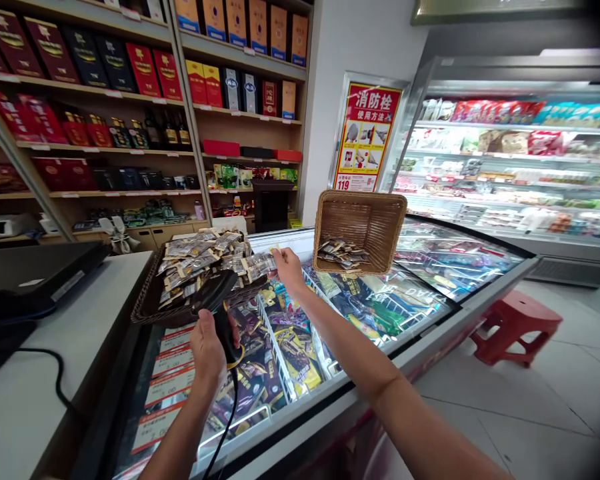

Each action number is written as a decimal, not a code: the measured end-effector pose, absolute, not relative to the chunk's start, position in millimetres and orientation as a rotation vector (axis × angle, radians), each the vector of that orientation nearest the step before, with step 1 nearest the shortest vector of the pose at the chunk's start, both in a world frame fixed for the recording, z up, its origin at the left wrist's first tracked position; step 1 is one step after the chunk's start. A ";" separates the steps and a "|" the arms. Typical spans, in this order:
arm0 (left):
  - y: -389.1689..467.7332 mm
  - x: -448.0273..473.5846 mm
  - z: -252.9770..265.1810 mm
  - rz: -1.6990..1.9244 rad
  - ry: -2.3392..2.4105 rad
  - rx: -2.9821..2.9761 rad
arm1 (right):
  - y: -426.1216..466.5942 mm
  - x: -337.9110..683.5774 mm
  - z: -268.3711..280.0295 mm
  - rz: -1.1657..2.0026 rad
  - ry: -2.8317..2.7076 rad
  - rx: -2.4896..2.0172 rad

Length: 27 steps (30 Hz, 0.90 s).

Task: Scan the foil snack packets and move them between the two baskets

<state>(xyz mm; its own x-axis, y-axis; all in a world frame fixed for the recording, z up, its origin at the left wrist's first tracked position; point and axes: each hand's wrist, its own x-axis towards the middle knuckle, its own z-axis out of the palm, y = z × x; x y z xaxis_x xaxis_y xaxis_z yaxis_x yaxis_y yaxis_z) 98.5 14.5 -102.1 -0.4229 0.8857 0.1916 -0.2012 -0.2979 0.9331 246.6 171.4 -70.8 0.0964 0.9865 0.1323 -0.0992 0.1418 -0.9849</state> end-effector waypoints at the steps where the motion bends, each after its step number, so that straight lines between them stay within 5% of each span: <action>1: 14.0 99.5 -102.7 1.805 1.151 0.978 | 167.3 259.2 -73.2 1.127 -1.078 -1.059; 18: 15.3 109.5 -100.9 1.681 1.221 1.039 | 173.0 305.5 -112.7 1.468 -0.469 -0.659; 27: 14.7 109.4 -105.1 1.470 1.207 1.154 | 168.4 311.4 -116.3 1.253 -0.672 -0.768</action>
<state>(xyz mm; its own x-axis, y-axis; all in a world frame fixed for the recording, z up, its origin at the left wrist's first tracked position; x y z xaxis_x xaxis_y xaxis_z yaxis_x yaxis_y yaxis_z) 109.4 14.7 -105.1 -0.1758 0.9770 0.1206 -0.0723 -0.1350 0.9882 311.4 168.4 -116.3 0.1910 0.9811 0.0301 -0.5683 0.1356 -0.8116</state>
